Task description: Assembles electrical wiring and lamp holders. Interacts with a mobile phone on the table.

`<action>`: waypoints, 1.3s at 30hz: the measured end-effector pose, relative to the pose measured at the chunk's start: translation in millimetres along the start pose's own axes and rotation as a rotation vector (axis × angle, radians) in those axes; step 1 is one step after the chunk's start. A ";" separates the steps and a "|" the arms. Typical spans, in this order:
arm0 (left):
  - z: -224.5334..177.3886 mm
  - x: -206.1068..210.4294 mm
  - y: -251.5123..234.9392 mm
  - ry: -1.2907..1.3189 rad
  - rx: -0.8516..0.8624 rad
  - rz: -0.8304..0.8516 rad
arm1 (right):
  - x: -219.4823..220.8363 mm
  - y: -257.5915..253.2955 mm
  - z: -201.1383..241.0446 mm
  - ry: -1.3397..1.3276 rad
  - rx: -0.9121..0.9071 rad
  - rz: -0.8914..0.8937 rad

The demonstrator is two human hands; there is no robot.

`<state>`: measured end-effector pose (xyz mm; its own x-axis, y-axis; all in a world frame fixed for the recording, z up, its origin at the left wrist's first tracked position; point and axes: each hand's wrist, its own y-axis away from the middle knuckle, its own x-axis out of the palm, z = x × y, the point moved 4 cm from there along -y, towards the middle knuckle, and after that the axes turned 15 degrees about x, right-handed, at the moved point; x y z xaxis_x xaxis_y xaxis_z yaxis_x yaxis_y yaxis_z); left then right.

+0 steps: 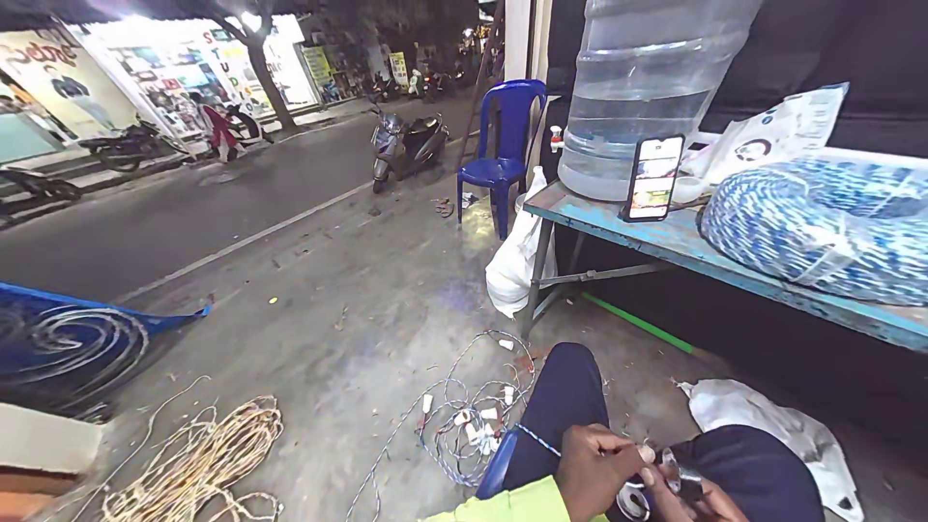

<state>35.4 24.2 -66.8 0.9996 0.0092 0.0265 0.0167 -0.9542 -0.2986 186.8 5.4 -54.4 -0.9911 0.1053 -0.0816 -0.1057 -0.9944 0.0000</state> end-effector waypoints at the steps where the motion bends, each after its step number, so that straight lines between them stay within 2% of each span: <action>1: 2.2 1.6 0.5 -0.001 -0.034 0.015 | -1.3 0.1 -0.7 0.003 0.014 0.005; 4: 8.6 0.5 -3.2 0.003 -0.136 0.055 | -4.6 -1.4 -5.3 0.015 0.050 0.011; 5: 7.8 -1.1 -3.5 -0.010 -0.095 0.048 | -4.8 -1.4 -4.9 0.031 0.061 0.016; 9: -2.0 -5.3 1.7 -0.127 0.242 0.021 | -7.1 1.0 2.3 0.158 0.119 0.013; 13: 3.3 1.4 1.7 -0.207 0.363 0.204 | -23.7 -4.0 -12.5 0.013 0.187 0.001; 15: 4.1 2.2 -1.3 -0.220 0.366 0.302 | -29.7 -9.9 -13.2 0.006 0.207 0.021; 18: 3.7 3.4 1.7 -0.218 0.272 0.436 | -35.4 -9.8 -7.7 0.110 0.195 0.105; 20: 4.8 2.0 3.8 -0.173 0.174 0.515 | -42.0 -9.1 -3.4 0.267 0.124 0.176; 23: 1.7 -1.7 10.6 0.020 -0.084 0.569 | -49.4 -4.4 1.5 0.311 -0.010 0.260; 26: 0.1 -3.6 5.5 0.205 -0.252 0.506 | -49.2 -11.5 1.2 0.150 -0.058 0.326; 30: 4.8 -12.0 6.4 0.308 -0.382 0.398 | -45.0 -12.8 -5.1 0.042 0.077 0.394; 33: 6.5 -14.5 6.0 0.325 -0.457 0.338 | -53.0 -12.0 -4.8 -0.070 0.183 0.369; 39: 10.2 -18.5 3.3 0.390 -0.571 0.270 | -81.0 -25.2 -18.8 -0.048 0.180 0.297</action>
<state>17.2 23.9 -78.0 0.8849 -0.2535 0.3909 -0.3495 -0.9160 0.1972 271.2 21.8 -66.5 -0.9829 -0.1840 -0.0051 0.1796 -0.9646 0.1933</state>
